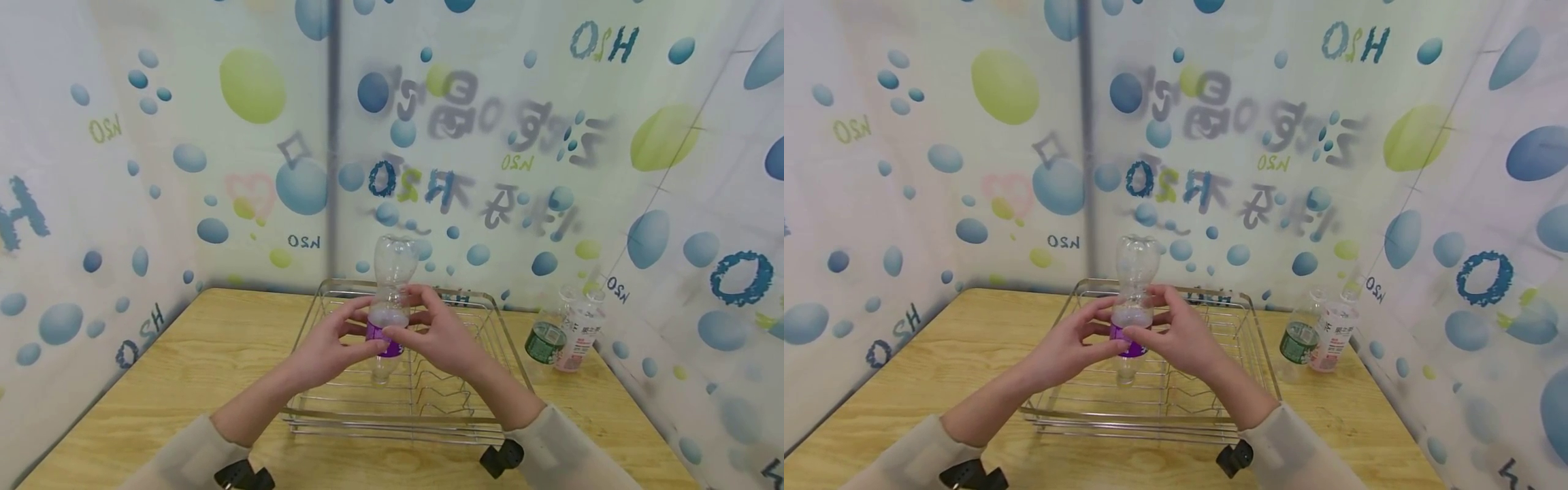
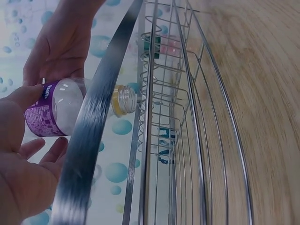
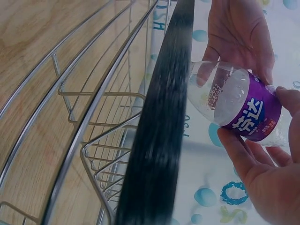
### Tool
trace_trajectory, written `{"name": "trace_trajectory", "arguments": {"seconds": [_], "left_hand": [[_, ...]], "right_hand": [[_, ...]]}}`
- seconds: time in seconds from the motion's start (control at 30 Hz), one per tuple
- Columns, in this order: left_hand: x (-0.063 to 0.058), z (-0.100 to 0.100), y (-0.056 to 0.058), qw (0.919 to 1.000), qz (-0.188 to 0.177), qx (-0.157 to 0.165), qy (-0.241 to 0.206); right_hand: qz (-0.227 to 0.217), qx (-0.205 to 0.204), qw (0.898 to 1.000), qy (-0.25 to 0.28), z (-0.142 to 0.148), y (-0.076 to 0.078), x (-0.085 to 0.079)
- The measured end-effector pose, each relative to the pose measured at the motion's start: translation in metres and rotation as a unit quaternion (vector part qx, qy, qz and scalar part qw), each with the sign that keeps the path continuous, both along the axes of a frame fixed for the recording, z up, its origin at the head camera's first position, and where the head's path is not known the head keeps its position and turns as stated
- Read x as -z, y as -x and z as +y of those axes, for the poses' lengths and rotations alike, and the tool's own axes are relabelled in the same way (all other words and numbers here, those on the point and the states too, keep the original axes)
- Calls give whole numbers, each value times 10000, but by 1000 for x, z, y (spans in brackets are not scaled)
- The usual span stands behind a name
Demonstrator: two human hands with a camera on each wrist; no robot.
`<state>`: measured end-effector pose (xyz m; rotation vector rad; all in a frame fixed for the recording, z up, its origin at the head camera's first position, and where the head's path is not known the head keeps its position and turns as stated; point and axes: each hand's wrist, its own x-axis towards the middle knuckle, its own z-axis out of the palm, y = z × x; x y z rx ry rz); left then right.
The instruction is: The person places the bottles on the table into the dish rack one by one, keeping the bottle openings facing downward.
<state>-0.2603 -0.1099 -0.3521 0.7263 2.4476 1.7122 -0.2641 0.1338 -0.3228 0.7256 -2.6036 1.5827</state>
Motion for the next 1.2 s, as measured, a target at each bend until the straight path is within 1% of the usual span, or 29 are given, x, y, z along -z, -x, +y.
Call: {"name": "trace_trajectory", "arguments": {"seconds": [0.1, 0.2, 0.37, 0.5, 0.6, 0.73, 0.87, 0.93, 1.1, 1.2], "left_hand": [[0, -6, 0, 10000, 20, -39, 9], [-1, -18, -2, 9998, 129, -142, 106], [-1, -46, -6, 9986, 344, -313, 250], [0, -69, -10, 9967, 499, -548, 325], [2, -85, -14, 9949, 584, -727, 388], [8, -103, -15, 9928, 687, -831, 513], [17, -117, -16, 9922, 725, -740, 689], [22, -122, -17, 9934, 523, -664, 777], [34, -132, -20, 9941, -16, -355, 1023], [42, -134, -21, 9949, -82, -80, 1001]], "right_hand": [[61, -7, 10000, -13, 0, 0, 0], [66, 49, 10000, -52, 1, 0, 0], [17, 176, 9998, -107, 2, 0, 1], [23, 205, 9997, -143, 2, 0, 2], [37, 207, 9996, -163, 4, 0, 2], [39, 225, 9996, -161, 6, 2, 3], [50, 245, 9995, -169, 8, 4, 2], [58, 247, 9995, -191, 8, 4, 1], [60, 219, 9996, -185, 6, 6, 1], [62, 245, 9995, -193, 6, 6, 1]]}}
